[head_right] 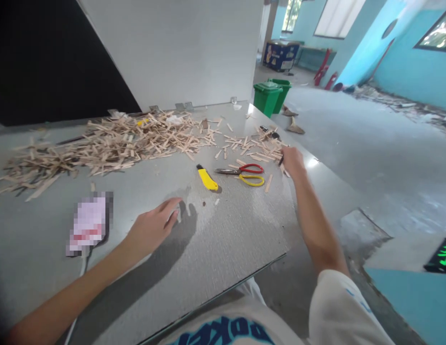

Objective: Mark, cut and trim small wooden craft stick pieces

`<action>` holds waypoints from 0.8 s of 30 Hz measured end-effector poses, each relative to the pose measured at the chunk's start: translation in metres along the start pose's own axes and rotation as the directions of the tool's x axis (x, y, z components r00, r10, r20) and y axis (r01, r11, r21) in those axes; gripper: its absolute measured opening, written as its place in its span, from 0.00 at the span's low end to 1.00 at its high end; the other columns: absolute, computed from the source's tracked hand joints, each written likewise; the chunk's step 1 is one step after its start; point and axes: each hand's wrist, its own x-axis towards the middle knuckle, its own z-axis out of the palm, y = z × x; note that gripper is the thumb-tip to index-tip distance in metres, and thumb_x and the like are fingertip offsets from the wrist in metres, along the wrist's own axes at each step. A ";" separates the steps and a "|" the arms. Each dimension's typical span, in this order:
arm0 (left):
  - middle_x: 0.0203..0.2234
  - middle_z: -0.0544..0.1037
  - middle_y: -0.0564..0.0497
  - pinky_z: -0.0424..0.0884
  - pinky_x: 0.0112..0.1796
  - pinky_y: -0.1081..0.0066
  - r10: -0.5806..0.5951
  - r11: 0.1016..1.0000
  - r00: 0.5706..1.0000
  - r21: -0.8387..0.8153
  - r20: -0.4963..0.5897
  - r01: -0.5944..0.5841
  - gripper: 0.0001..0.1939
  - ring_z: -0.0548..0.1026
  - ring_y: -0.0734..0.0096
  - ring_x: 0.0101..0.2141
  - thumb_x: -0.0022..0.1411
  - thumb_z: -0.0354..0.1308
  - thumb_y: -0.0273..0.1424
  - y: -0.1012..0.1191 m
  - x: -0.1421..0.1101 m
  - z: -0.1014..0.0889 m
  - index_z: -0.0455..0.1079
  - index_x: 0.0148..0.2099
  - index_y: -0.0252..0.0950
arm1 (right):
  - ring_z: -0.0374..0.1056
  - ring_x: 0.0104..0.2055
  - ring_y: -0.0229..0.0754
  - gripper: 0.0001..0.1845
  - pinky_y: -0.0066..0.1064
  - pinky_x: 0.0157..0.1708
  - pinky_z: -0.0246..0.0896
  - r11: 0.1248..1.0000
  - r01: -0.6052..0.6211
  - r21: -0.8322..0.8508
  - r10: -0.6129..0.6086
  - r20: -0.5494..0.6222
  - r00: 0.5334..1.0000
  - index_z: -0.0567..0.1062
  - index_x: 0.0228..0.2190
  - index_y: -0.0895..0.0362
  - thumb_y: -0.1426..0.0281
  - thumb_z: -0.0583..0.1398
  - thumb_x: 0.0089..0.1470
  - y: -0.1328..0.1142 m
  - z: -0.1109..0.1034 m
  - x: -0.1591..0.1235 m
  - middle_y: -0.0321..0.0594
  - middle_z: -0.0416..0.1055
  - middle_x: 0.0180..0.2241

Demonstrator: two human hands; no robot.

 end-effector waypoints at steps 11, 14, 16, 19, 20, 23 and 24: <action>0.70 0.73 0.41 0.82 0.38 0.61 -0.004 0.997 0.999 0.074 0.039 0.001 0.21 0.87 0.57 0.42 0.82 0.47 0.31 0.019 -0.007 -0.016 0.67 0.71 0.39 | 0.81 0.39 0.50 0.20 0.35 0.39 0.72 0.848 0.314 0.427 -0.323 -0.053 0.945 0.79 0.47 0.59 0.58 0.63 0.62 -0.083 -0.020 -0.033 0.49 0.83 0.37; 0.72 0.70 0.40 0.84 0.40 0.58 0.020 0.994 1.000 0.106 -0.015 -0.018 0.21 0.86 0.53 0.46 0.82 0.47 0.29 0.029 -0.017 -0.013 0.67 0.71 0.38 | 0.82 0.38 0.47 0.21 0.33 0.40 0.74 0.678 0.465 0.569 -0.618 0.100 0.780 0.81 0.48 0.56 0.56 0.69 0.59 -0.140 -0.021 -0.074 0.43 0.85 0.37; 0.71 0.71 0.37 0.83 0.48 0.54 0.055 0.992 0.994 0.115 -0.094 -0.044 0.21 0.84 0.50 0.52 0.81 0.48 0.27 0.035 -0.028 -0.007 0.69 0.70 0.35 | 0.81 0.37 0.45 0.18 0.32 0.40 0.73 0.553 0.519 0.651 -0.782 0.191 0.593 0.83 0.46 0.54 0.56 0.70 0.60 -0.174 -0.021 -0.108 0.40 0.85 0.37; 0.66 0.76 0.33 0.78 0.57 0.49 0.097 0.987 0.983 0.140 -0.153 -0.076 0.18 0.80 0.44 0.59 0.80 0.49 0.26 0.041 -0.044 0.003 0.75 0.63 0.31 | 0.78 0.34 0.42 0.11 0.30 0.39 0.70 0.351 0.552 0.756 -0.933 0.231 0.277 0.81 0.47 0.55 0.62 0.64 0.68 -0.210 -0.016 -0.152 0.39 0.83 0.34; 0.65 0.77 0.33 0.77 0.58 0.48 0.102 0.986 0.982 0.148 -0.157 -0.079 0.17 0.78 0.43 0.60 0.80 0.49 0.26 0.041 -0.049 0.007 0.76 0.61 0.31 | 0.78 0.34 0.42 0.11 0.31 0.38 0.70 0.320 0.563 0.762 -0.946 0.222 0.237 0.81 0.46 0.55 0.62 0.63 0.70 -0.217 -0.013 -0.161 0.39 0.82 0.34; 0.65 0.77 0.34 0.76 0.59 0.48 0.135 0.983 0.973 0.148 -0.188 -0.108 0.19 0.76 0.42 0.62 0.79 0.48 0.23 0.040 -0.059 0.018 0.76 0.63 0.30 | 0.78 0.37 0.45 0.15 0.35 0.43 0.72 0.349 0.600 0.719 -0.921 0.145 0.362 0.81 0.49 0.55 0.60 0.61 0.71 -0.225 -0.003 -0.172 0.41 0.83 0.36; 0.66 0.76 0.34 0.75 0.60 0.48 0.172 0.979 0.963 0.143 -0.206 -0.144 0.20 0.76 0.43 0.63 0.79 0.49 0.22 0.039 -0.060 0.022 0.75 0.65 0.30 | 0.78 0.37 0.46 0.16 0.37 0.44 0.72 0.385 0.595 0.706 -0.888 0.108 0.446 0.81 0.50 0.54 0.58 0.60 0.72 -0.224 0.000 -0.171 0.42 0.83 0.37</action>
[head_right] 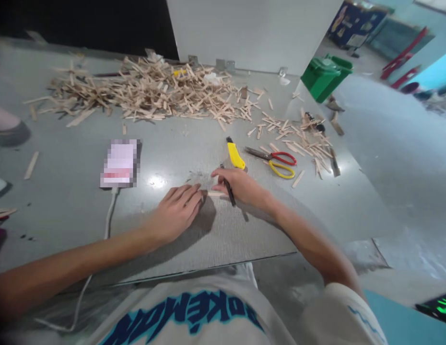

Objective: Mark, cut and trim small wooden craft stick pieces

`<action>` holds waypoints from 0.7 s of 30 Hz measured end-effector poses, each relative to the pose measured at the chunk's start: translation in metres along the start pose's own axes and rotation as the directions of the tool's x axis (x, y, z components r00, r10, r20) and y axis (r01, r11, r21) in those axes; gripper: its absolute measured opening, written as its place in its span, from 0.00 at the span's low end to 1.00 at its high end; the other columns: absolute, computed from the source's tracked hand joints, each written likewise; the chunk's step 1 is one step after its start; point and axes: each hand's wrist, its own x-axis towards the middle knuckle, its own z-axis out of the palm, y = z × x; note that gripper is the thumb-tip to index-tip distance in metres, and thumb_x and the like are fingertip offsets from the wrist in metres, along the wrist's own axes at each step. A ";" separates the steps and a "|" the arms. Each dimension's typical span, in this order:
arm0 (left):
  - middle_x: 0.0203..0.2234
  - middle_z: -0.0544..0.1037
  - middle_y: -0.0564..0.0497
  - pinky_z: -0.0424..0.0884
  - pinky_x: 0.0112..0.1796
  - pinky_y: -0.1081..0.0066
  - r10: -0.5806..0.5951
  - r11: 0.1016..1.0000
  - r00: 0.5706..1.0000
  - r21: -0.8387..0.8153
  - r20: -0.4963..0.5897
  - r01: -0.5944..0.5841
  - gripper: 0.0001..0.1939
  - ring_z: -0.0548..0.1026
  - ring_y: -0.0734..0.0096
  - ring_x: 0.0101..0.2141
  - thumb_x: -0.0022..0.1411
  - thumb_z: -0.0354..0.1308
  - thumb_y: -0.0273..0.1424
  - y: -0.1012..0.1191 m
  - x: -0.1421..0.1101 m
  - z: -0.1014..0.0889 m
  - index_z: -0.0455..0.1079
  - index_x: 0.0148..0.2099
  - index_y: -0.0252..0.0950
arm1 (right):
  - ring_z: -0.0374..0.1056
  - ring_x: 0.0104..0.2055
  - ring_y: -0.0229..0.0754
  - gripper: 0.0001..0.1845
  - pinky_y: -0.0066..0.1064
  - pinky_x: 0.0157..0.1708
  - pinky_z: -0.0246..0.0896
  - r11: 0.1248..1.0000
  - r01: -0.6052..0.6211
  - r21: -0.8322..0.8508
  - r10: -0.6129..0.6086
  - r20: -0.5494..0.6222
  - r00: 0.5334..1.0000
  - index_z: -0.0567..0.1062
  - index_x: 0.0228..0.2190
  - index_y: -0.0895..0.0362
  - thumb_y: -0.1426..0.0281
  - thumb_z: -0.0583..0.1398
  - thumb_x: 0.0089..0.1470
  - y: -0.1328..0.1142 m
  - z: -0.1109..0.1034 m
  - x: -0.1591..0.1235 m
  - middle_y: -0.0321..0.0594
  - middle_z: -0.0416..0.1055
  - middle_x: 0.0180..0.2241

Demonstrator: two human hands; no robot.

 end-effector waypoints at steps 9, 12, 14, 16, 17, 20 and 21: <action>0.61 0.80 0.31 0.74 0.62 0.47 0.253 0.964 0.945 -0.031 -0.210 -0.265 0.20 0.78 0.45 0.61 0.76 0.54 0.21 0.002 -0.007 0.021 0.72 0.66 0.23 | 0.73 0.27 0.41 0.42 0.33 0.25 0.67 0.912 -0.075 0.403 0.244 -0.388 0.889 0.79 0.58 0.48 0.31 0.47 0.68 0.028 0.013 -0.018 0.40 0.79 0.36; 0.58 0.82 0.31 0.76 0.60 0.48 0.287 0.952 0.924 -0.029 -0.252 -0.304 0.18 0.80 0.45 0.60 0.77 0.56 0.22 0.001 -0.007 0.020 0.73 0.65 0.23 | 0.73 0.27 0.40 0.39 0.32 0.25 0.68 0.904 -0.140 0.405 0.315 -0.406 0.858 0.86 0.45 0.51 0.34 0.51 0.69 0.028 0.015 -0.020 0.39 0.76 0.30; 0.57 0.83 0.31 0.78 0.58 0.50 0.311 0.945 0.910 -0.011 -0.275 -0.326 0.17 0.81 0.45 0.59 0.77 0.56 0.23 0.001 -0.006 0.018 0.74 0.64 0.22 | 0.73 0.25 0.38 0.32 0.31 0.25 0.70 0.881 -0.215 0.421 0.383 -0.367 0.848 0.87 0.43 0.52 0.41 0.57 0.71 0.024 0.015 -0.018 0.38 0.77 0.28; 0.56 0.83 0.30 0.80 0.56 0.51 0.317 0.945 0.899 0.014 -0.301 -0.328 0.16 0.82 0.45 0.58 0.77 0.57 0.23 0.001 -0.005 0.016 0.74 0.62 0.22 | 0.75 0.24 0.38 0.24 0.29 0.22 0.70 0.833 -0.254 0.491 0.439 -0.307 0.845 0.85 0.45 0.54 0.46 0.63 0.69 0.018 0.014 -0.016 0.39 0.81 0.30; 0.55 0.84 0.31 0.80 0.55 0.52 0.315 0.946 0.895 0.026 -0.314 -0.324 0.15 0.83 0.45 0.57 0.77 0.57 0.22 0.001 -0.005 0.016 0.75 0.62 0.21 | 0.75 0.24 0.38 0.22 0.28 0.20 0.69 0.808 -0.264 0.526 0.454 -0.271 0.849 0.84 0.44 0.54 0.48 0.66 0.67 0.015 0.013 -0.015 0.39 0.82 0.31; 0.54 0.84 0.31 0.81 0.51 0.54 0.317 0.947 0.886 0.063 -0.337 -0.315 0.14 0.84 0.45 0.55 0.77 0.58 0.22 0.002 -0.004 0.014 0.76 0.60 0.22 | 0.72 0.20 0.36 0.20 0.27 0.17 0.66 0.749 -0.288 0.596 0.474 -0.180 0.862 0.78 0.31 0.54 0.52 0.72 0.61 0.003 0.010 -0.013 0.36 0.78 0.24; 0.53 0.85 0.31 0.81 0.50 0.54 0.320 0.947 0.884 0.076 -0.340 -0.313 0.13 0.84 0.45 0.55 0.77 0.59 0.22 0.003 -0.004 0.013 0.76 0.59 0.22 | 0.70 0.18 0.36 0.22 0.26 0.16 0.66 0.730 -0.300 0.614 0.479 -0.147 0.865 0.76 0.28 0.54 0.52 0.74 0.59 -0.001 0.009 -0.012 0.34 0.76 0.21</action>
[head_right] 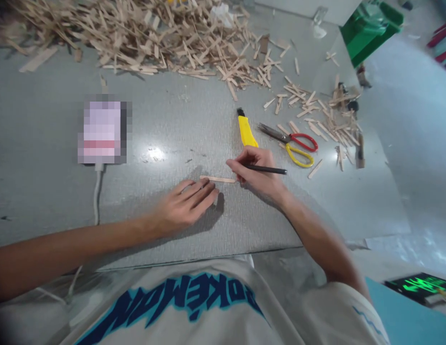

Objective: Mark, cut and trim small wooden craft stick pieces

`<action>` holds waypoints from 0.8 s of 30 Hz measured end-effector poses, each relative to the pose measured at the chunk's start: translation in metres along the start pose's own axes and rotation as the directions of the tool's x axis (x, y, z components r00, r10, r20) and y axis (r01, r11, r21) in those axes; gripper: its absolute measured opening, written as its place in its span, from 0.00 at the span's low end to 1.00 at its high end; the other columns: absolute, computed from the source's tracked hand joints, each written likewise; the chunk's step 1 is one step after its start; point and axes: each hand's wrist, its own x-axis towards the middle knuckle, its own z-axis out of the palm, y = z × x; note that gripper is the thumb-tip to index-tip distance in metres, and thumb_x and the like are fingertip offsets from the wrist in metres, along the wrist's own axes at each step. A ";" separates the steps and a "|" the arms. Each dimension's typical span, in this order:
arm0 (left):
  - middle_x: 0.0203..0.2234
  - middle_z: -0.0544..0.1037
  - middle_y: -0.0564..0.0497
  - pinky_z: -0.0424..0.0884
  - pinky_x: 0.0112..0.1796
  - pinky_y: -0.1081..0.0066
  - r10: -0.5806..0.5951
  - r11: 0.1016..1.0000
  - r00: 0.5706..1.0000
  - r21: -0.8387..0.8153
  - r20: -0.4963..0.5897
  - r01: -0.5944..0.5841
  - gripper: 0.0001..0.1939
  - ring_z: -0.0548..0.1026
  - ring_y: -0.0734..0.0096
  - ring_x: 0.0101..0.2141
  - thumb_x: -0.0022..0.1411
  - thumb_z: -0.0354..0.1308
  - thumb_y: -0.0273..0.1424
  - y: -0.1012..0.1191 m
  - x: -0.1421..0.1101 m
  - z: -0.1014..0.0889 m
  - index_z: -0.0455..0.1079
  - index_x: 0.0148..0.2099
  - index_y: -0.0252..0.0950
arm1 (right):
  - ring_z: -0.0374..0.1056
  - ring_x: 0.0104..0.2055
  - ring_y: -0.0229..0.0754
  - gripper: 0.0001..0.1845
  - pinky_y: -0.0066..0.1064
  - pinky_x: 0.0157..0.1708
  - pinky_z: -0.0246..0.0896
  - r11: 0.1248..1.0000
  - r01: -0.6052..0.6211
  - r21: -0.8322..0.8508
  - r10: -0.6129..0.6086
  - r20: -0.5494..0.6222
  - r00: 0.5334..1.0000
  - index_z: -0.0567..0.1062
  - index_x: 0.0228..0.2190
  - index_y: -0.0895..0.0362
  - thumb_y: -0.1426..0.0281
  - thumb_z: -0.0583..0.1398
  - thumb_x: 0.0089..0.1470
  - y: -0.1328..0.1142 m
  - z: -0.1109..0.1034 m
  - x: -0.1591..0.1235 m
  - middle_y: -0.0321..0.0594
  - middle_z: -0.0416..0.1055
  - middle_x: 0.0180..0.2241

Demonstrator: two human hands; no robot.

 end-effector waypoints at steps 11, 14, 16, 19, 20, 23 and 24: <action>0.51 0.85 0.28 0.82 0.46 0.60 -0.003 0.997 1.000 0.073 0.010 0.002 0.12 0.86 0.49 0.50 0.77 0.56 0.21 0.007 0.004 -0.008 0.78 0.55 0.18 | 0.68 0.16 0.35 0.24 0.24 0.14 0.61 0.993 -0.116 -0.038 0.122 0.227 0.966 0.73 0.25 0.54 0.54 0.71 0.64 -0.004 0.020 -0.012 0.32 0.73 0.18; 0.50 0.85 0.27 0.82 0.47 0.60 0.003 0.995 0.999 0.104 0.039 -0.007 0.12 0.85 0.50 0.50 0.76 0.57 0.20 0.008 0.004 -0.008 0.78 0.55 0.17 | 0.67 0.15 0.34 0.26 0.25 0.14 0.59 0.994 -0.066 -0.090 0.084 0.213 0.973 0.71 0.23 0.54 0.54 0.71 0.64 -0.004 0.024 -0.012 0.32 0.71 0.17; 0.50 0.85 0.28 0.82 0.47 0.60 0.012 0.993 0.998 0.116 0.066 -0.019 0.13 0.85 0.50 0.49 0.77 0.56 0.19 0.008 0.005 -0.009 0.78 0.55 0.16 | 0.67 0.15 0.34 0.27 0.25 0.15 0.60 0.992 -0.035 -0.122 0.061 0.216 0.975 0.71 0.22 0.54 0.54 0.71 0.65 -0.003 0.025 -0.013 0.31 0.70 0.17; 0.50 0.85 0.27 0.82 0.45 0.60 0.013 0.993 0.996 0.118 0.089 -0.023 0.14 0.85 0.49 0.49 0.77 0.55 0.19 0.008 0.007 -0.012 0.78 0.56 0.15 | 0.67 0.16 0.34 0.26 0.26 0.16 0.60 0.987 -0.004 -0.160 0.042 0.232 0.972 0.70 0.23 0.54 0.54 0.70 0.66 -0.001 0.026 -0.014 0.31 0.70 0.17; 0.50 0.85 0.27 0.82 0.45 0.60 0.012 0.993 0.996 0.117 0.092 -0.023 0.14 0.85 0.49 0.49 0.76 0.55 0.19 0.008 0.008 -0.012 0.78 0.56 0.14 | 0.67 0.16 0.34 0.26 0.26 0.17 0.60 0.986 0.003 -0.169 0.037 0.235 0.971 0.70 0.23 0.54 0.55 0.70 0.66 0.000 0.026 -0.015 0.31 0.70 0.17; 0.49 0.85 0.26 0.82 0.45 0.60 0.011 0.994 0.995 0.103 0.097 -0.021 0.15 0.85 0.48 0.49 0.76 0.55 0.20 0.007 0.008 -0.013 0.77 0.56 0.13 | 0.67 0.16 0.34 0.27 0.26 0.17 0.59 0.983 0.028 -0.180 0.014 0.228 0.974 0.68 0.23 0.54 0.55 0.69 0.67 0.001 0.027 -0.017 0.30 0.70 0.17; 0.50 0.85 0.26 0.82 0.45 0.60 0.011 0.995 0.995 0.098 0.096 -0.021 0.15 0.85 0.48 0.49 0.77 0.55 0.20 0.007 0.008 -0.013 0.77 0.56 0.13 | 0.67 0.16 0.34 0.27 0.27 0.17 0.59 0.983 0.035 -0.181 0.006 0.222 0.975 0.68 0.23 0.54 0.55 0.69 0.67 0.001 0.027 -0.017 0.30 0.70 0.17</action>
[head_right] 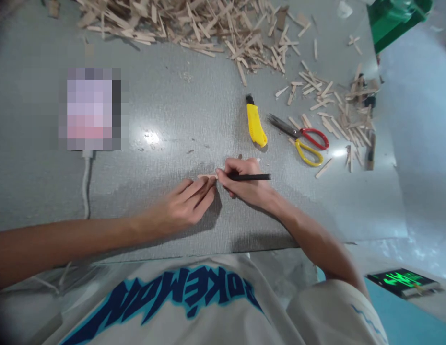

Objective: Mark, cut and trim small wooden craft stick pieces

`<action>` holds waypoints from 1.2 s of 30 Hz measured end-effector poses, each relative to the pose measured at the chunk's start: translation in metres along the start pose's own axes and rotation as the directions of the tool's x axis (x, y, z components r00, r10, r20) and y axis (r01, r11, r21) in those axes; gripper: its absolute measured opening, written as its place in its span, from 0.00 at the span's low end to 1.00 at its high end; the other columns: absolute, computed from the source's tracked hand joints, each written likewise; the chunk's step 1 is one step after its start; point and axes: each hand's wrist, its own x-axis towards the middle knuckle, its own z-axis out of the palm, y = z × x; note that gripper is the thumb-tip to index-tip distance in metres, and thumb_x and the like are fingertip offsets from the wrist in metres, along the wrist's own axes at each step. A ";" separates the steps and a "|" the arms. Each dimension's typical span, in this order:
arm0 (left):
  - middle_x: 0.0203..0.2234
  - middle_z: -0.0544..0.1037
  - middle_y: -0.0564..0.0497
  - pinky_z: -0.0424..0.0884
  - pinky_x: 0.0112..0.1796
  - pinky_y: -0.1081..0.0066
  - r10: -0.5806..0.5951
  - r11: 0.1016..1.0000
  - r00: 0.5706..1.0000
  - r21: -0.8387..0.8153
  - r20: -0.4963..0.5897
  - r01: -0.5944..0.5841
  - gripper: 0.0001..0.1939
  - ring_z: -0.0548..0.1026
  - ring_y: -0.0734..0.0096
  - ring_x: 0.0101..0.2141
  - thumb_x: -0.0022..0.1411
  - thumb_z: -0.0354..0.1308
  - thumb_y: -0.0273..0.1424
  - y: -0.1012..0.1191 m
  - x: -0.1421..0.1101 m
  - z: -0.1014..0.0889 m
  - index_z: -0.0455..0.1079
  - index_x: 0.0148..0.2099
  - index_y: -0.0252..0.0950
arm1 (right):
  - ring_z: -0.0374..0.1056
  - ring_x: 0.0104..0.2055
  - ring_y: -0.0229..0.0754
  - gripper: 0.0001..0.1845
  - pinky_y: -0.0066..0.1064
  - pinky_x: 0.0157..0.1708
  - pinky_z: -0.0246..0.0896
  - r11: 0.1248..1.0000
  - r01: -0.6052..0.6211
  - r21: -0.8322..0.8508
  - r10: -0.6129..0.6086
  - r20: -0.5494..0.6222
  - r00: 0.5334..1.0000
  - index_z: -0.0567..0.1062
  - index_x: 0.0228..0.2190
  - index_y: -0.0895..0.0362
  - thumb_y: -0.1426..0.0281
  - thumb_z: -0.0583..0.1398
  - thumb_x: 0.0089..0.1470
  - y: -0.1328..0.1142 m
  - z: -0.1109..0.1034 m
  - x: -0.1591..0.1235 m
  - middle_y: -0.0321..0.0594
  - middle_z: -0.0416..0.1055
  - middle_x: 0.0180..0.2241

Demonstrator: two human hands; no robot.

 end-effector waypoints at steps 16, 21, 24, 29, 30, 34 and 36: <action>0.50 0.85 0.28 0.83 0.46 0.59 -0.019 0.999 1.000 -0.047 -0.019 0.019 0.13 0.84 0.50 0.50 0.77 0.56 0.20 0.000 -0.001 0.002 0.78 0.56 0.18 | 0.66 0.15 0.34 0.27 0.27 0.16 0.60 0.999 -0.029 0.027 0.029 -0.013 0.999 0.70 0.22 0.53 0.53 0.69 0.66 0.001 -0.002 0.004 0.31 0.70 0.17; 0.51 0.85 0.31 0.83 0.47 0.60 -0.018 1.000 1.000 -0.005 -0.019 0.018 0.12 0.84 0.52 0.51 0.78 0.56 0.21 0.000 -0.002 0.003 0.79 0.55 0.21 | 0.67 0.15 0.34 0.27 0.27 0.15 0.60 0.998 -0.022 0.051 0.023 -0.029 0.999 0.69 0.22 0.53 0.53 0.70 0.65 0.003 0.000 0.004 0.31 0.71 0.18; 0.51 0.85 0.31 0.83 0.46 0.60 -0.018 1.000 0.999 0.009 -0.031 0.018 0.12 0.84 0.52 0.50 0.78 0.56 0.22 0.001 -0.002 0.004 0.79 0.54 0.22 | 0.67 0.15 0.34 0.28 0.27 0.15 0.60 0.998 -0.026 0.053 0.028 -0.034 0.999 0.68 0.22 0.53 0.52 0.70 0.65 0.004 0.000 0.004 0.32 0.72 0.18; 0.50 0.85 0.29 0.83 0.46 0.60 -0.011 1.000 0.999 -0.001 -0.034 0.011 0.12 0.85 0.51 0.49 0.77 0.57 0.21 0.000 -0.001 0.003 0.79 0.54 0.18 | 0.66 0.15 0.34 0.28 0.27 0.15 0.60 0.998 -0.030 0.051 0.031 -0.027 0.999 0.69 0.22 0.53 0.51 0.70 0.65 0.004 0.000 0.004 0.31 0.71 0.17; 0.50 0.85 0.28 0.83 0.47 0.60 -0.010 1.000 0.999 -0.004 -0.034 0.010 0.12 0.85 0.51 0.49 0.77 0.57 0.21 0.000 -0.001 0.002 0.79 0.55 0.18 | 0.66 0.15 0.34 0.28 0.27 0.15 0.60 0.998 -0.027 0.053 0.029 -0.027 0.999 0.68 0.22 0.53 0.51 0.70 0.65 0.003 0.000 0.005 0.31 0.71 0.17; 0.50 0.85 0.28 0.84 0.47 0.58 -0.013 1.000 1.000 -0.021 -0.021 0.013 0.12 0.85 0.50 0.50 0.77 0.56 0.20 0.000 -0.001 0.004 0.78 0.55 0.18 | 0.66 0.14 0.34 0.28 0.28 0.15 0.60 0.998 -0.023 0.050 0.025 -0.033 0.999 0.69 0.22 0.53 0.52 0.70 0.65 0.001 0.001 0.005 0.31 0.71 0.17; 0.51 0.85 0.29 0.84 0.47 0.57 -0.022 0.999 1.000 -0.045 -0.014 0.022 0.13 0.84 0.50 0.51 0.78 0.55 0.20 0.000 -0.002 0.005 0.78 0.56 0.20 | 0.66 0.15 0.34 0.28 0.28 0.15 0.59 0.999 -0.023 0.036 0.024 -0.039 0.999 0.69 0.21 0.53 0.52 0.70 0.65 0.001 0.001 0.004 0.31 0.70 0.17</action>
